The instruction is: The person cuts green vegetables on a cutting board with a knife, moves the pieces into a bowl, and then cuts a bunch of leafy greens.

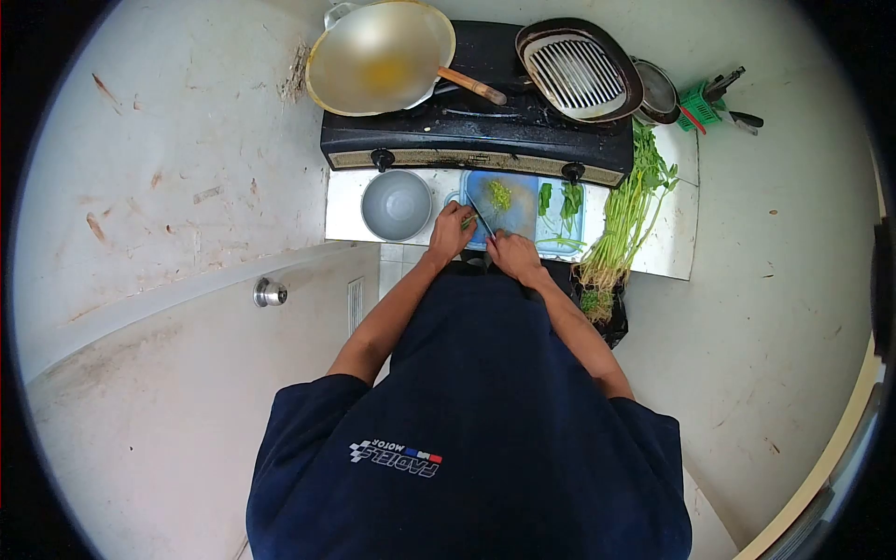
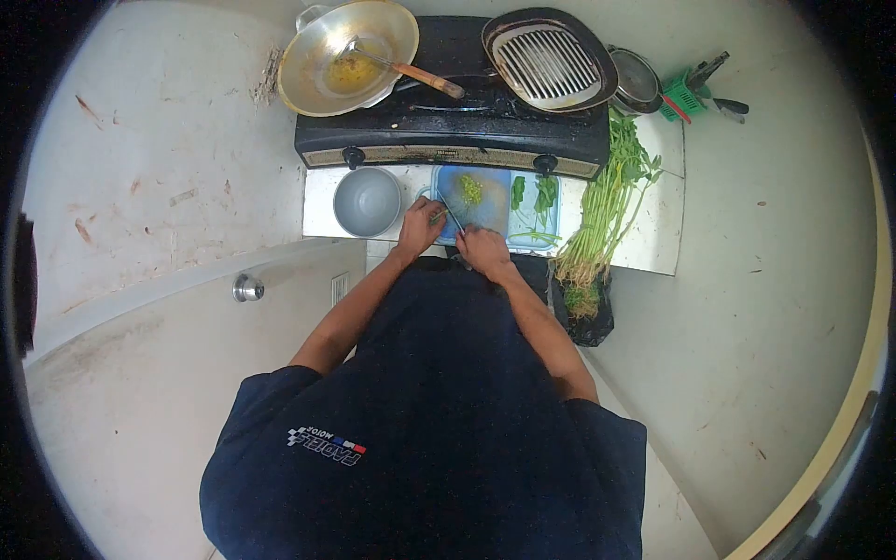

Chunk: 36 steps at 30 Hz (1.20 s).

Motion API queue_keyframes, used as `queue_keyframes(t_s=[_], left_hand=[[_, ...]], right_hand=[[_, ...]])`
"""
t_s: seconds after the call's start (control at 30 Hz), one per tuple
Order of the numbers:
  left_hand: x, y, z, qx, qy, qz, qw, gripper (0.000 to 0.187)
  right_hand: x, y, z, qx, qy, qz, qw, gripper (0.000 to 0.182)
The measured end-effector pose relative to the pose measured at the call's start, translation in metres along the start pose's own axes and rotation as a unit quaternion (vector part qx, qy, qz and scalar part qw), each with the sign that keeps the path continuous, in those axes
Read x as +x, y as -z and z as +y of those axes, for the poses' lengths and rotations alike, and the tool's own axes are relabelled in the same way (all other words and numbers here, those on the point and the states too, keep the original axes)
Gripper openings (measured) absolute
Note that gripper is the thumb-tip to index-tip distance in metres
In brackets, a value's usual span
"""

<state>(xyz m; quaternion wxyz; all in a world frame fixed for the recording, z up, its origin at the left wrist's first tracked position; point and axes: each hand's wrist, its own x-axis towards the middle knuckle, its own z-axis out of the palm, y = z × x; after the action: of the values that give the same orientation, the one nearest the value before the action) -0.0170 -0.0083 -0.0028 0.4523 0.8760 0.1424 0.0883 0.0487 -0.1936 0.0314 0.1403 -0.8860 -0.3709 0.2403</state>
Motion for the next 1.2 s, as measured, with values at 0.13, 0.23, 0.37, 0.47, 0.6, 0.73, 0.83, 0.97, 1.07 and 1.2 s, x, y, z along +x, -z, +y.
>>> queue_keyframes(t_s=[0.13,0.23,0.37,0.47,0.6,0.73,0.83,0.97,1.07,1.2], left_hand=[[0.0,0.0,-0.002,0.008,-0.002,-0.009,1.0,0.023],[-0.001,-0.001,-0.001,0.001,-0.003,0.004,1.0,0.021],[0.0,0.0,0.0,-0.003,-0.009,0.003,1.0,0.018],[0.0,0.002,0.004,-0.007,-0.004,0.004,1.0,0.017],[0.0,0.002,0.003,-0.015,0.011,0.004,1.0,0.017],[-0.001,-0.001,-0.002,-0.018,0.007,0.003,1.0,0.016],[-0.001,-0.002,-0.002,-0.015,-0.01,0.016,1.0,0.015],[-0.002,0.001,0.0,-0.039,0.004,0.008,0.999,0.014],[-0.001,0.0,-0.002,-0.05,0.013,0.013,0.999,0.014],[-0.002,0.0,-0.004,-0.041,0.015,0.003,0.999,0.015]], right_hand=[[0.002,-0.003,0.0,0.001,-0.003,-0.007,1.0,0.045],[0.008,-0.009,0.0,0.008,0.01,0.003,1.0,0.043],[0.016,-0.018,0.003,0.007,0.026,0.032,0.999,0.041],[0.012,-0.016,0.003,-0.011,0.028,0.028,0.999,0.04],[-0.002,-0.009,0.001,-0.03,0.011,0.003,0.999,0.039],[0.002,-0.007,-0.001,-0.027,0.021,0.004,0.999,0.039],[0.01,-0.011,-0.004,-0.032,0.034,0.03,0.998,0.038],[0.012,-0.011,-0.003,-0.029,0.029,0.026,0.999,0.038],[0.006,-0.015,0.003,-0.022,0.03,0.035,0.999,0.039],[0.002,-0.02,0.009,-0.007,0.013,0.02,1.0,0.042]])
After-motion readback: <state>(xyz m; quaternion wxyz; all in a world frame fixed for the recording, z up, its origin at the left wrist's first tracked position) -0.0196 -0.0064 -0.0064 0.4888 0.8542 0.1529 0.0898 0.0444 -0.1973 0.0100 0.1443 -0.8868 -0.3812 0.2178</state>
